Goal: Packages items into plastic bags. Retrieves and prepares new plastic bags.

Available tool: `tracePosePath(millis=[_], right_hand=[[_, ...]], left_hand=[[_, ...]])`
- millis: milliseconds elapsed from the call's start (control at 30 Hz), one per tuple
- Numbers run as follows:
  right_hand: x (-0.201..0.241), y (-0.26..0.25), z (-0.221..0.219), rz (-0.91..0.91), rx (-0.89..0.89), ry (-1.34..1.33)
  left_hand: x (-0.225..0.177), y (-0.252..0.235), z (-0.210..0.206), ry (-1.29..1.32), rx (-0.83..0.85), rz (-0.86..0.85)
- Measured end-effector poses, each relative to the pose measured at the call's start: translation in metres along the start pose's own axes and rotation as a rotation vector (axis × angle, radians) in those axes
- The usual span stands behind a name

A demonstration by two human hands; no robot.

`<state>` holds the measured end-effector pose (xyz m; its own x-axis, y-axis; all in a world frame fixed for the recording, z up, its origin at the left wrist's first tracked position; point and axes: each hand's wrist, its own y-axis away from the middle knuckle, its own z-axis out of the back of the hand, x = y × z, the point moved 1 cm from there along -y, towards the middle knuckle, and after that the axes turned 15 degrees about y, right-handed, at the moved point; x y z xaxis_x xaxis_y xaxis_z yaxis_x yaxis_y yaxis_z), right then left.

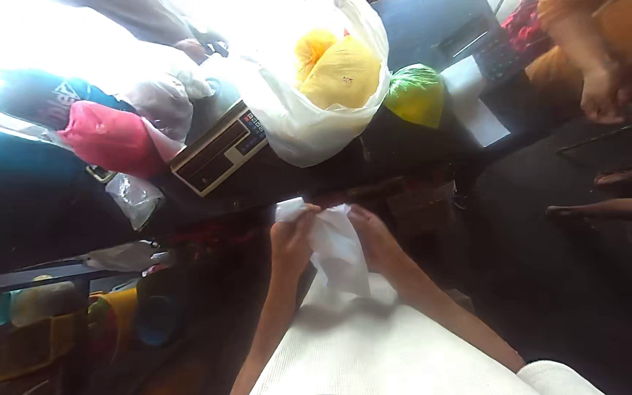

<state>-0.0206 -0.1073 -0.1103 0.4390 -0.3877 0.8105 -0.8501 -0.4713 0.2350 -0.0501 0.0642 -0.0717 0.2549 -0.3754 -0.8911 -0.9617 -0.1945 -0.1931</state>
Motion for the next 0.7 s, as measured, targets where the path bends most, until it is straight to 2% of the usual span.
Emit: tracePosePath(millis=[33, 100, 167, 233, 267, 333, 367, 433, 500, 600, 700], right_hand=[[0.011, -0.008, 0.01, 0.1, -0.101, 0.088], [0.042, -0.026, 0.033, 0.341, -0.212, 0.348], [0.077, -0.037, 0.051, 0.563, -0.214, 0.749], [0.116, -0.045, 0.067, 0.663, -0.147, 1.073], [0.136, -0.047, 0.076, 0.651, -0.103, 1.169], [0.173, -0.049, 0.09, 0.575, -0.051, 1.263], [0.189, -0.048, 0.096, 0.533, -0.043, 1.283], [0.218, -0.047, 0.107, 0.509, -0.071, 1.304], [0.239, -0.047, 0.118, 0.489, -0.147, 1.33], [0.262, -0.051, 0.138, 0.389, -0.25, 1.368], [0.287, -0.074, 0.163, 0.34, -0.263, 1.433]], left_hand=[[0.003, -0.004, -0.001, -0.012, -0.028, -0.006], [0.013, -0.014, -0.001, 0.021, -0.054, 0.089], [0.026, -0.025, -0.005, -0.039, -0.067, 0.166], [0.03, -0.046, -0.023, -0.282, -0.035, 0.045], [0.03, -0.059, -0.036, -0.349, 0.005, -0.053], [0.032, -0.091, -0.068, -0.313, 0.181, -0.163], [0.038, -0.108, -0.086, -0.264, 0.3, -0.145], [0.058, -0.15, -0.119, -0.157, 0.565, 0.009], [0.076, -0.192, -0.147, -0.106, 0.744, 0.14], [0.089, -0.23, -0.17, -0.133, 0.92, 0.197], [0.106, -0.257, -0.189, -0.075, 0.932, 0.237]])
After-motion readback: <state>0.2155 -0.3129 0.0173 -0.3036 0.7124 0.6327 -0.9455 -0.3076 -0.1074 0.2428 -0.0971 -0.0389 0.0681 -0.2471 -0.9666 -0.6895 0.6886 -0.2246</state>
